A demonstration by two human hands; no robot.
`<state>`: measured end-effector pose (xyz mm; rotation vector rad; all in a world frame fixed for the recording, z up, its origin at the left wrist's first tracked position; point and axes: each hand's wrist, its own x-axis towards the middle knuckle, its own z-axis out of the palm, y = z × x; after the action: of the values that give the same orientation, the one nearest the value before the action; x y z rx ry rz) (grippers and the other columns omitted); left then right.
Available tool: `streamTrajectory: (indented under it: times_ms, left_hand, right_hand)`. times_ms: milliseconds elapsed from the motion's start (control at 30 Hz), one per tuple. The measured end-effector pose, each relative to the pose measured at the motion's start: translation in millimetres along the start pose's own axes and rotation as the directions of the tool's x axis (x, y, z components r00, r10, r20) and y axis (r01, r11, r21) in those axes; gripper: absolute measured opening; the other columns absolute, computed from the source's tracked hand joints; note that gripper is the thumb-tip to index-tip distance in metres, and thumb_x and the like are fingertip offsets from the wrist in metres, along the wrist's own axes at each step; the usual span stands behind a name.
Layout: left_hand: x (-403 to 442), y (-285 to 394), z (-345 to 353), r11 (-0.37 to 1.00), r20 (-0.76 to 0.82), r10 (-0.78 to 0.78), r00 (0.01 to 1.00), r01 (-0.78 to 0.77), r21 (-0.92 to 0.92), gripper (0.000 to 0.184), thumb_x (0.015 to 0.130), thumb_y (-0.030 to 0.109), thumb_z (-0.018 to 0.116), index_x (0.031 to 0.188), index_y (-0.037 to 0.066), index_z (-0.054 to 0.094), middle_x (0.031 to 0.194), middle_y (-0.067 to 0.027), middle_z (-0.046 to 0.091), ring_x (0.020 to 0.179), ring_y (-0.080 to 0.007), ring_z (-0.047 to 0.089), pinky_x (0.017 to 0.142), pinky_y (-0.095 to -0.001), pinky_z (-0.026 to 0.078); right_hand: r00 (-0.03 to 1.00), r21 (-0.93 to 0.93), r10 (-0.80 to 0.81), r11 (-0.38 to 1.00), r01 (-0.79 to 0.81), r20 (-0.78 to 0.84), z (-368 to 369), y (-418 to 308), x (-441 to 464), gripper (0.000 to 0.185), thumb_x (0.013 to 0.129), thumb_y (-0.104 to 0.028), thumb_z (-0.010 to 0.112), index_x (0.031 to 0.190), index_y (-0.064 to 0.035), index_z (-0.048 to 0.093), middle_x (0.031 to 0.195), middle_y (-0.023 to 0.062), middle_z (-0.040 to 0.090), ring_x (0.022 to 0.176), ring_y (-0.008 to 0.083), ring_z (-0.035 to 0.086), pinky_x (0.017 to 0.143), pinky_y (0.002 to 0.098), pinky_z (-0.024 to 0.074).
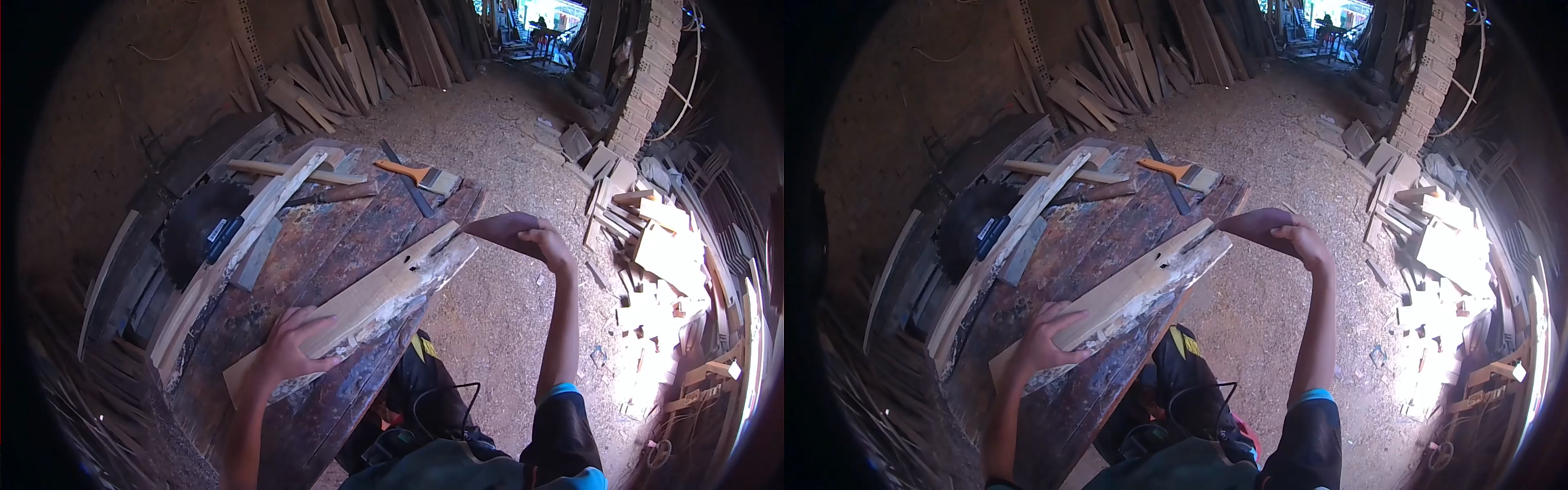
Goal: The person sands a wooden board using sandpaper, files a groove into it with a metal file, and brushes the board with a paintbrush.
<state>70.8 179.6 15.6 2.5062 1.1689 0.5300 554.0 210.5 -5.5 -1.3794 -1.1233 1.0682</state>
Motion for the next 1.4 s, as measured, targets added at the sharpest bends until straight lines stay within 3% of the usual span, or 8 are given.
streamTrajectory:
  times_ms: [200, 500, 867, 933, 1100, 1200, 1267, 1400]
  left_hand:
    - [-2.5, -14.6, -11.0, 0.999, 0.053, 0.017, 0.998, -0.019, 0.033, 0.068, 0.056, 0.031, 0.078, 0.117, 0.008, 0.056, 0.119, -0.0182, 0.050, 0.113, -0.0329, 0.046, 0.096, -0.0421, 0.036]
    - [51.2, 29.7, 27.2, 0.977, -0.037, -0.103, 0.994, 0.108, 0.185, 0.093, 0.060, 0.050, 0.074, 0.132, 0.004, 0.037, 0.128, -0.0166, 0.045, 0.116, -0.0336, 0.042, 0.101, -0.0427, 0.029]
    - [41.9, 24.5, 20.3, 0.980, 0.004, -0.193, 0.981, 0.193, 0.047, 0.083, 0.058, 0.039, 0.078, 0.128, 0.006, 0.047, 0.124, -0.0143, 0.049, 0.113, -0.0325, 0.045, 0.099, -0.0421, 0.034]
    - [44.1, 22.5, 19.2, 0.979, -0.003, -0.195, 0.981, 0.195, 0.058, 0.083, 0.060, 0.040, 0.077, 0.129, 0.005, 0.046, 0.125, -0.0137, 0.049, 0.113, -0.0323, 0.044, 0.099, -0.0417, 0.034]
    - [44.9, 22.3, 21.3, 0.985, 0.000, -0.171, 0.985, 0.171, 0.033, 0.084, 0.059, 0.041, 0.077, 0.129, 0.005, 0.046, 0.124, -0.0140, 0.049, 0.112, -0.0323, 0.045, 0.098, -0.0416, 0.035]
    - [45.1, 19.9, 23.4, 0.985, 0.001, -0.168, 0.986, 0.168, 0.044, 0.085, 0.056, 0.037, 0.080, 0.128, 0.004, 0.048, 0.122, -0.0157, 0.050, 0.112, -0.0333, 0.046, 0.098, -0.0419, 0.035]
    - [46.7, 23.5, 21.1, 0.983, -0.003, -0.178, 0.984, 0.178, 0.040, 0.085, 0.056, 0.037, 0.080, 0.128, 0.004, 0.048, 0.122, -0.0160, 0.050, 0.112, -0.0336, 0.046, 0.098, -0.0418, 0.034]
    - [46.4, 24.2, 22.9, 0.984, -0.013, -0.154, 0.988, 0.155, 0.089, 0.085, 0.059, 0.041, 0.077, 0.129, 0.005, 0.046, 0.124, -0.0138, 0.049, 0.111, -0.0327, 0.045, 0.097, -0.0412, 0.035]
  right_hand:
    - [0.959, 0.500, -0.252, 0.818, 0.283, -0.131, -14.2, -17.3, -19.3, 0.059, 0.074, -0.011, 0.051, 0.130, 0.0019, 0.042, 0.126, 0.0149, 0.050, 0.116, 0.0234, 0.047, 0.104, 0.0325, 0.0308]
    - [0.834, -0.773, -0.535, 0.471, 0.424, 0.132, 150.6, 25.6, -30.9, 0.045, 0.092, -0.020, 0.041, 0.130, 0.0040, 0.038, 0.138, 0.0209, 0.036, 0.130, 0.0338, 0.031, 0.109, 0.0396, 0.0247]
    - [0.871, -0.539, -0.491, 0.729, 0.422, 0.018, 173.9, 15.2, -53.5, 0.033, 0.087, -0.008, 0.048, 0.117, 0.0047, 0.051, 0.122, 0.0248, 0.050, 0.113, 0.0351, 0.050, 0.095, 0.0365, 0.0417]
    - [0.665, -0.633, -0.667, 0.362, 0.684, 0.337, 188.4, 19.7, -83.2, 0.035, 0.082, -0.003, 0.050, 0.118, 0.0014, 0.049, 0.114, 0.0223, 0.055, 0.102, 0.0359, 0.056, 0.091, 0.0388, 0.0451]
    - [0.974, -0.478, -0.216, 0.864, 0.160, -0.064, 172.9, -3.4, -52.9, 0.036, 0.082, 0.001, 0.052, 0.118, -0.0006, 0.048, 0.115, 0.0220, 0.055, 0.108, 0.0339, 0.055, 0.092, 0.0420, 0.0451]
    - [0.678, -0.612, -0.677, 0.415, 0.673, 0.287, 205.9, 31.1, -82.8, 0.033, 0.088, -0.005, 0.047, 0.121, 0.0010, 0.046, 0.116, 0.0223, 0.054, 0.111, 0.0334, 0.052, 0.094, 0.0366, 0.0436]
    - [0.844, -0.240, -0.535, 0.818, 0.523, 0.017, 192.7, 7.1, -52.9, 0.035, 0.085, -0.003, 0.048, 0.120, 0.0047, 0.045, 0.120, 0.0262, 0.050, 0.113, 0.0369, 0.049, 0.095, 0.0400, 0.0419]
    - [0.730, -0.599, -0.682, 0.565, 0.567, 0.046, 184.5, 29.8, -47.8, 0.031, 0.082, 0.002, 0.047, 0.113, 0.0035, 0.049, 0.109, 0.0219, 0.056, 0.102, 0.0364, 0.056, 0.087, 0.0401, 0.0462]
